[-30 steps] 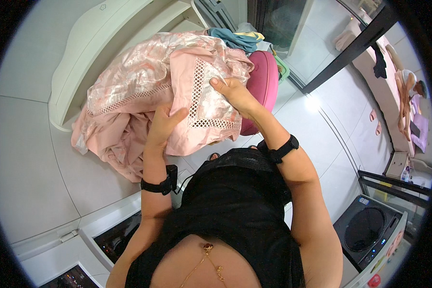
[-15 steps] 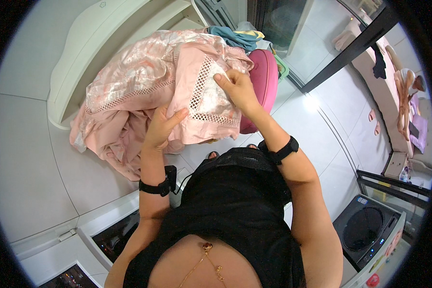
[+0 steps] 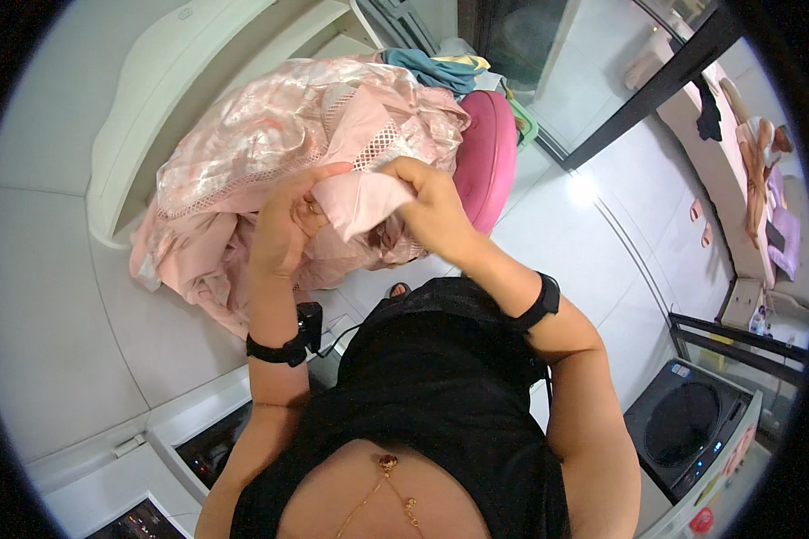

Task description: Inspecting a pink garment with lace trim near a laundry area.

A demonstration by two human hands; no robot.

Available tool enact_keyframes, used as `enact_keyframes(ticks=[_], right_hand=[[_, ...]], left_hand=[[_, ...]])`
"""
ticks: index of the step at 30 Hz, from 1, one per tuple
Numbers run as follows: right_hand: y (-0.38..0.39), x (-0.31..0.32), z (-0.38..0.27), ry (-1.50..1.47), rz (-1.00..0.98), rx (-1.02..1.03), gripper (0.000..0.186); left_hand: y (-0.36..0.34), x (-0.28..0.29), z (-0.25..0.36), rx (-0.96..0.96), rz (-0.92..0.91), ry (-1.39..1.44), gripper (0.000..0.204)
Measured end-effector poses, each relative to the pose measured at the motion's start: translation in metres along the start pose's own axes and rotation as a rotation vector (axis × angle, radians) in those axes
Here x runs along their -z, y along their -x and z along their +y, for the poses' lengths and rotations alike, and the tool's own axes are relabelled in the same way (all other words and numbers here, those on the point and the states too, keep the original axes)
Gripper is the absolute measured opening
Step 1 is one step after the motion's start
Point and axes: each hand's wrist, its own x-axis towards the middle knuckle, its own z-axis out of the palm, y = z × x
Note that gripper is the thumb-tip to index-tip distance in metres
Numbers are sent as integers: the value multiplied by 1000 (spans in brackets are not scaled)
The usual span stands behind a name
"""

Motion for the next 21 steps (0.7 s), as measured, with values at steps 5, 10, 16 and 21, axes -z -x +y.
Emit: enact_keyframes(ticks=[5, 10, 16, 21], right_hand=[[-10, 10, -5, -575, -120, -374, 20], [-13, 15, -2, -798, -102, -594, 33], [-14, 20, -4, -792, -125, -569, 35], [-16, 21, -3, -814, -128, -557, 36]], left_hand=[[-4, -1, -4, -156, -21, -468, 19], [-17, 12, -11, -307, 79, -900, 18], [-27, 9, -19, -727, 68, -877, 16], [-28, 19, -21, -375, 9, -714, 11]])
